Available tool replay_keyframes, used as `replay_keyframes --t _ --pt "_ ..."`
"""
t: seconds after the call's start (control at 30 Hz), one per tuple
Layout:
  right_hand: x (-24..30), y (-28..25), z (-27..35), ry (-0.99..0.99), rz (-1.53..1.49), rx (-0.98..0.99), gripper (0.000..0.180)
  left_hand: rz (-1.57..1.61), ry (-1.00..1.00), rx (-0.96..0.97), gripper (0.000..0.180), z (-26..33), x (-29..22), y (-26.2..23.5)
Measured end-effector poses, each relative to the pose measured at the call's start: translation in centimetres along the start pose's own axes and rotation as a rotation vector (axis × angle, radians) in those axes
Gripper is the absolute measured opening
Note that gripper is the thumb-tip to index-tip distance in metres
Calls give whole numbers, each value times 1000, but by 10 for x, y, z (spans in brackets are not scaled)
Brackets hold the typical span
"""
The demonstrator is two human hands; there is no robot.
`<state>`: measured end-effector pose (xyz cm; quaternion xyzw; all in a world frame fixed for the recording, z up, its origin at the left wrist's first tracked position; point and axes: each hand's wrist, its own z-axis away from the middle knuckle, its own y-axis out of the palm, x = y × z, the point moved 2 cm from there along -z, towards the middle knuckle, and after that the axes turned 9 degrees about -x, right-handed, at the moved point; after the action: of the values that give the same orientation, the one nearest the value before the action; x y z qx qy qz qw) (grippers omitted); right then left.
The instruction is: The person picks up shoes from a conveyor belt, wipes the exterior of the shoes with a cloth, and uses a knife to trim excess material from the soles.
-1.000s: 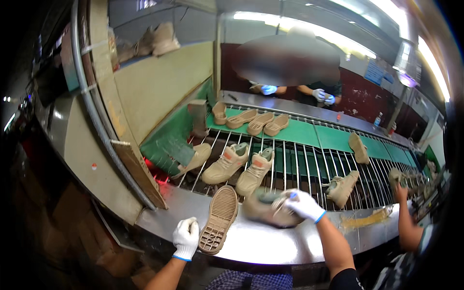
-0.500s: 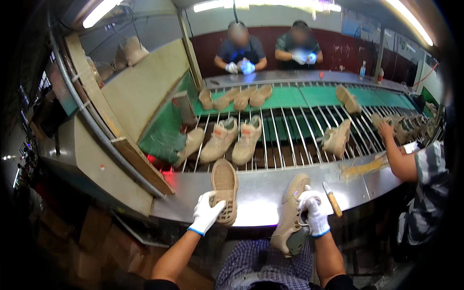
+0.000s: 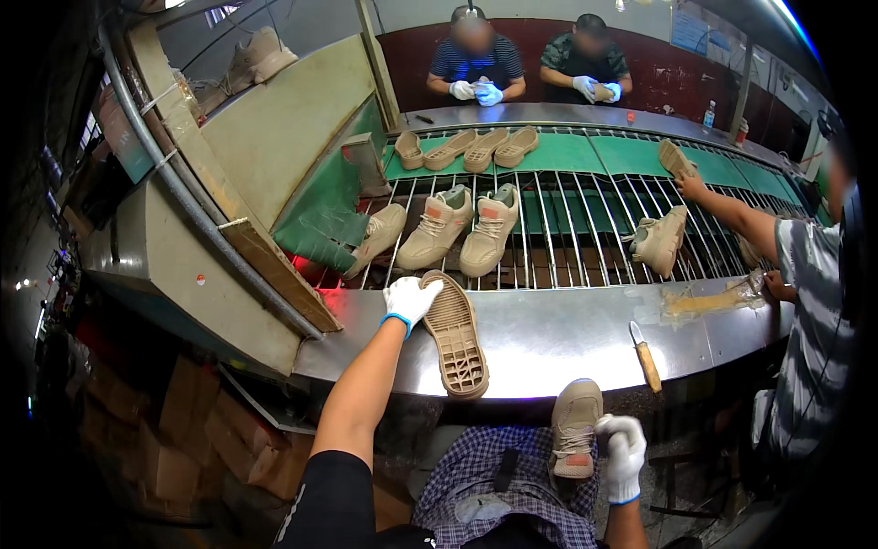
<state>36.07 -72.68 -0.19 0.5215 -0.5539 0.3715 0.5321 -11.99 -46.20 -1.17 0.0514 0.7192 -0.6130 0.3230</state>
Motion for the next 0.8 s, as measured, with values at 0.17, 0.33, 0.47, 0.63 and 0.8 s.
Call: replay_keyframes --t 0.17,0.33,0.47,0.63,0.8 --pt "-141 -60 22 364 31 -30 62 1248 -202 214 30 24 -48 6" --pt "-170 -37 18 983 -583 148 85 1462 -277 388 31 122 -94 -36" --pt "-103 -14 25 937 -754 211 92 1271 -61 430 37 181 -144 -33" --pt "-74 -19 47 986 -720 80 94 784 265 527 54 264 -160 32" --pt "-95 -40 79 1054 -714 97 98 948 365 673 59 285 -143 56"
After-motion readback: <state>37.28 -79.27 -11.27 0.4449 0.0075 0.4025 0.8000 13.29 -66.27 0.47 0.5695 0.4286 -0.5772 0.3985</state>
